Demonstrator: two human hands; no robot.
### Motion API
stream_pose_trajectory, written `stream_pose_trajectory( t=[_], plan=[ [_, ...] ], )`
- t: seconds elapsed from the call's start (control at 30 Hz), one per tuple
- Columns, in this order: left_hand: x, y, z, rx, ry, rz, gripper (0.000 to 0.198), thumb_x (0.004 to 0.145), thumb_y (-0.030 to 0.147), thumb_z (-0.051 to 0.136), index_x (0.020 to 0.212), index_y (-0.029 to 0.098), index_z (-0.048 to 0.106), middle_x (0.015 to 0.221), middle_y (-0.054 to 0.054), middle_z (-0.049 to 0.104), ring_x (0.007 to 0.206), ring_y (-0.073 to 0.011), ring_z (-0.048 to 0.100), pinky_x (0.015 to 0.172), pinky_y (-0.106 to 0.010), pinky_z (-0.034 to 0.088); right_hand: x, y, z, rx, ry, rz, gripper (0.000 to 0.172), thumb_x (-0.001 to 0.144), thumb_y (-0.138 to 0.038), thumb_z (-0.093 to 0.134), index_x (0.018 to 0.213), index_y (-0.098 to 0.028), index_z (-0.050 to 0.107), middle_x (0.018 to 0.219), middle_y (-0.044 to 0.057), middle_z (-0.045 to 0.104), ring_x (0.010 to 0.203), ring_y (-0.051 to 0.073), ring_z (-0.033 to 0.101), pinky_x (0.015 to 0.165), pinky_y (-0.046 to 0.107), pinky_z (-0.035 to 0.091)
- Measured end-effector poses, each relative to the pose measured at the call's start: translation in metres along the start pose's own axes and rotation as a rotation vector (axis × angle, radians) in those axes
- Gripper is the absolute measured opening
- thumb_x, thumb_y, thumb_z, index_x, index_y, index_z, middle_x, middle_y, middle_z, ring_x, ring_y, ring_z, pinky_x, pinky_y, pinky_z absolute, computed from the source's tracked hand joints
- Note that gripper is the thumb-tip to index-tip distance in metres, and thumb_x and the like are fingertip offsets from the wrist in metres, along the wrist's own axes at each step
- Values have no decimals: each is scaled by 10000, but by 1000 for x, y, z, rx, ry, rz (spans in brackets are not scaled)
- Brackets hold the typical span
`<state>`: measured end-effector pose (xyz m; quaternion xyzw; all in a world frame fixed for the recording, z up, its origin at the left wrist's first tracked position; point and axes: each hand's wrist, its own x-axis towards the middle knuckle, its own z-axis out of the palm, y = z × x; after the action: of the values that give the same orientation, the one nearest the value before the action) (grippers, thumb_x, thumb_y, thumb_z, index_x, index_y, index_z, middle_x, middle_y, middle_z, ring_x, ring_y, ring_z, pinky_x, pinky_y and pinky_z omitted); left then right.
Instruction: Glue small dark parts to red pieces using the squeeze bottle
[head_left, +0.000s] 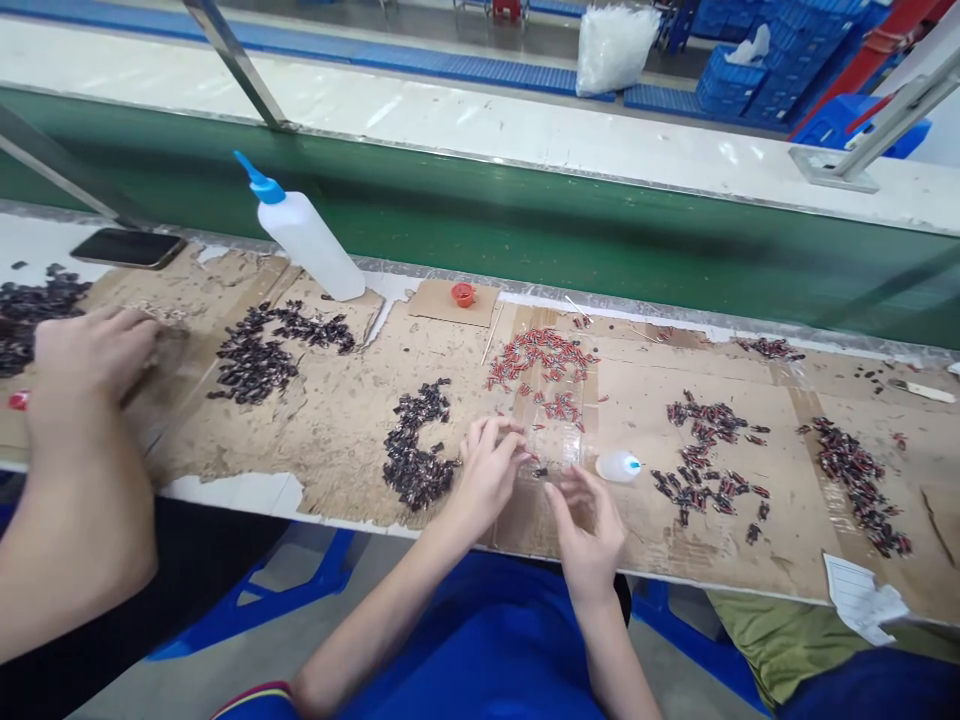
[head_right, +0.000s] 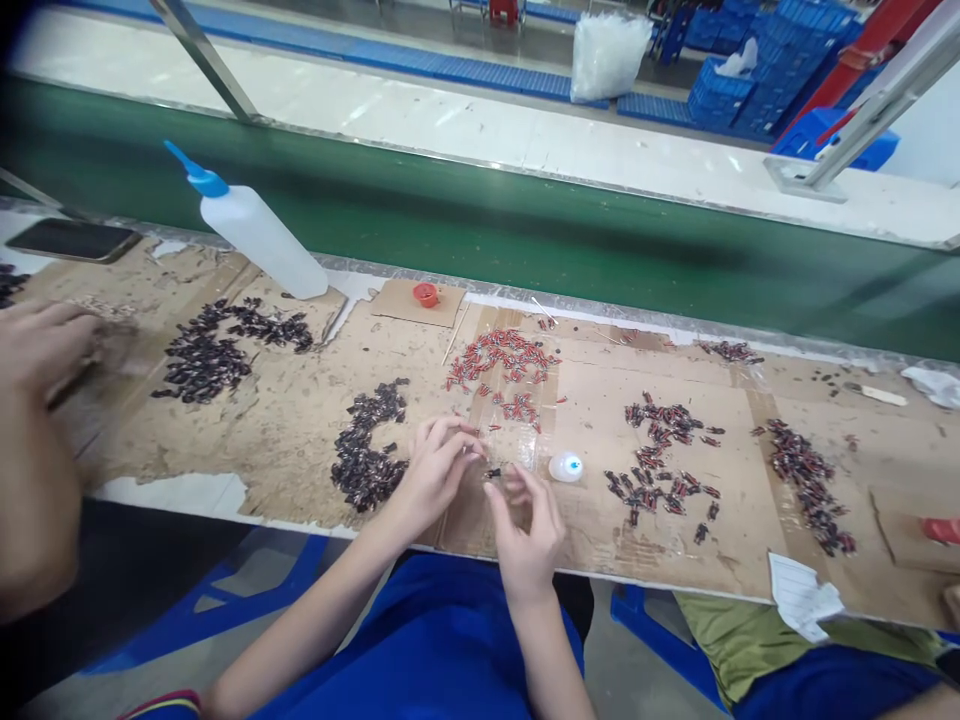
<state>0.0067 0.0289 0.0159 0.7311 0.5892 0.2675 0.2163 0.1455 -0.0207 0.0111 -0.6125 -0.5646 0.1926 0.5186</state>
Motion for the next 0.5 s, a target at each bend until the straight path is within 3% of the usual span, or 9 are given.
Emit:
stream_pose_trajectory(
  t=[0.1,0.27,0.5],
  plan=[
    [-6,8,0,-94,-19,45,133,908,153,513,852,218,615,1075,-62,591,1086,-237,472,913,-388,392,4,2,9,130,-84,161,189,833,-324,650,929,-166,691,869,87,731,760,189,696,686,316,589],
    [-13,4,6,-93,-94,68,172,887,190,583,1051,233,614,1097,-60,622,1073,-237,527,859,-371,398,2,12,7,166,-63,289,245,853,-363,607,909,-153,720,906,109,738,839,223,704,781,367,580],
    [-14,-1,16,-68,-71,32,149,887,133,553,944,230,651,1111,-64,641,1084,-236,539,822,-356,414,-1,11,4,86,-117,348,284,851,-417,581,893,-168,712,928,107,735,837,221,703,763,346,580]
  ],
)
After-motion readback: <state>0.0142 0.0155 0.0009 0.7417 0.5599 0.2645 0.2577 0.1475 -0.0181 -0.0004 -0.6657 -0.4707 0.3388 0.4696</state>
